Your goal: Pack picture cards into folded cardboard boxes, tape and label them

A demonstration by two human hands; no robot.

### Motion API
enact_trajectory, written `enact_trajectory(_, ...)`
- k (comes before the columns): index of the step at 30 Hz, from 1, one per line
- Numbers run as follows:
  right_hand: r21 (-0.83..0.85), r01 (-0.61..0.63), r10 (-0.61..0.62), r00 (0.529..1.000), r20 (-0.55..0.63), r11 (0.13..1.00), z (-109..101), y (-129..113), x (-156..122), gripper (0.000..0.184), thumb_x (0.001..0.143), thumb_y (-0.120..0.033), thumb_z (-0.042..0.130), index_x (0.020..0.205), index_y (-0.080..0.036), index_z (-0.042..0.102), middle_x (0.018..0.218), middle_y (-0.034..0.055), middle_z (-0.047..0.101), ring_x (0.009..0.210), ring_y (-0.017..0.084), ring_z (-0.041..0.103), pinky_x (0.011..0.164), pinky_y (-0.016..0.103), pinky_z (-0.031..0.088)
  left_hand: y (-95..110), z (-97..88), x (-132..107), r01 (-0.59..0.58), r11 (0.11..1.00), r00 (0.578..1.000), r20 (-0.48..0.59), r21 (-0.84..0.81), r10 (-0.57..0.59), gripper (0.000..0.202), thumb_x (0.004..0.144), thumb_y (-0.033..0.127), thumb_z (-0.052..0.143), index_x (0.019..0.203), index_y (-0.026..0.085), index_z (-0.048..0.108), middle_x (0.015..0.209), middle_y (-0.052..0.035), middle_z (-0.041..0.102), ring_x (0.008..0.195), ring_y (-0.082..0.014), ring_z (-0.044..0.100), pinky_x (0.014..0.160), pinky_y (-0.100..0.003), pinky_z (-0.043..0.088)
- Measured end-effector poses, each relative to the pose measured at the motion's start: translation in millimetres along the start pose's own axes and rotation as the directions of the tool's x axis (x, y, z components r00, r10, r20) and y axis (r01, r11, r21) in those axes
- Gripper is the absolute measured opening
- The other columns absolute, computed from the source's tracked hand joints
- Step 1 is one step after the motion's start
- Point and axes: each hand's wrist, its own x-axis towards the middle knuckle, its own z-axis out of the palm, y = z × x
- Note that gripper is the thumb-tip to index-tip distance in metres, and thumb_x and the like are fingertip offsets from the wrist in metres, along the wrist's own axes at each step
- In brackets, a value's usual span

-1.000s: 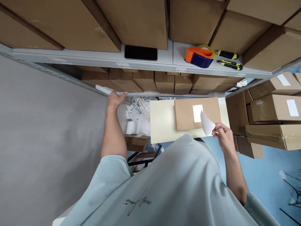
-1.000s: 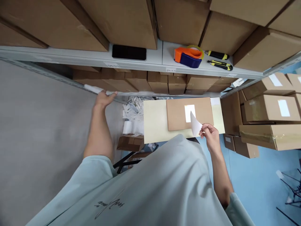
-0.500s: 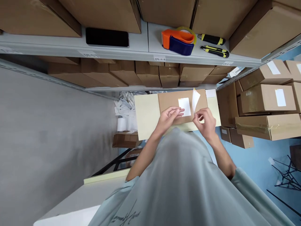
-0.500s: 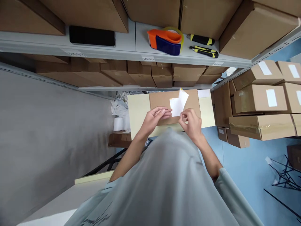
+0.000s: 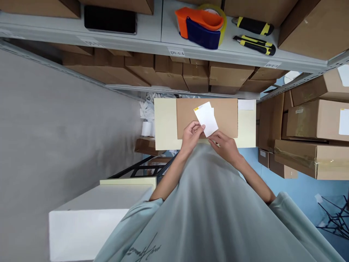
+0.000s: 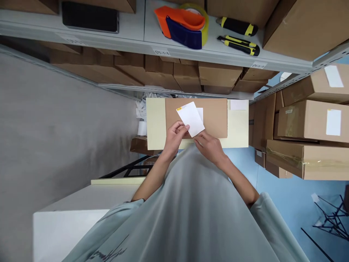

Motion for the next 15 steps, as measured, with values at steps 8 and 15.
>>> enact_trajectory(8, 0.462, -0.255, 0.349, 0.928, -0.131, 0.849, -33, 37, 29, 0.029, 0.090, -0.052, 0.081, 0.091, -0.023, 0.081, 0.093, 0.0038, 0.074, 0.066, 0.013, 0.056, 0.066, 0.031, 0.053, -1, 5.1, -9, -0.060, 0.994, 0.992, 0.114, 0.090, 0.049, 0.047, 0.083, 0.065, 0.085, 0.090, 0.023, 0.066, 0.092, -0.0037, 0.077, 0.091, -0.0202, 0.073, 0.084, -0.033, 0.059)
enact_trajectory(15, 0.572, -0.330, 0.397, 0.918, 0.008, 0.751, -34, 45, 27, 0.036, 0.082, -0.057, 0.082, 0.081, -0.021, 0.073, 0.066, -0.0043, 0.057, 0.058, 0.011, 0.047, 0.056, 0.027, 0.042, -10, 7.1, -13, -0.075, 0.984, 0.993, 0.102, 0.163, 0.059, 0.044, 0.087, 0.063, 0.082, 0.094, 0.022, 0.071, 0.098, -0.0043, 0.080, 0.093, -0.0201, 0.074, 0.089, -0.034, 0.060)
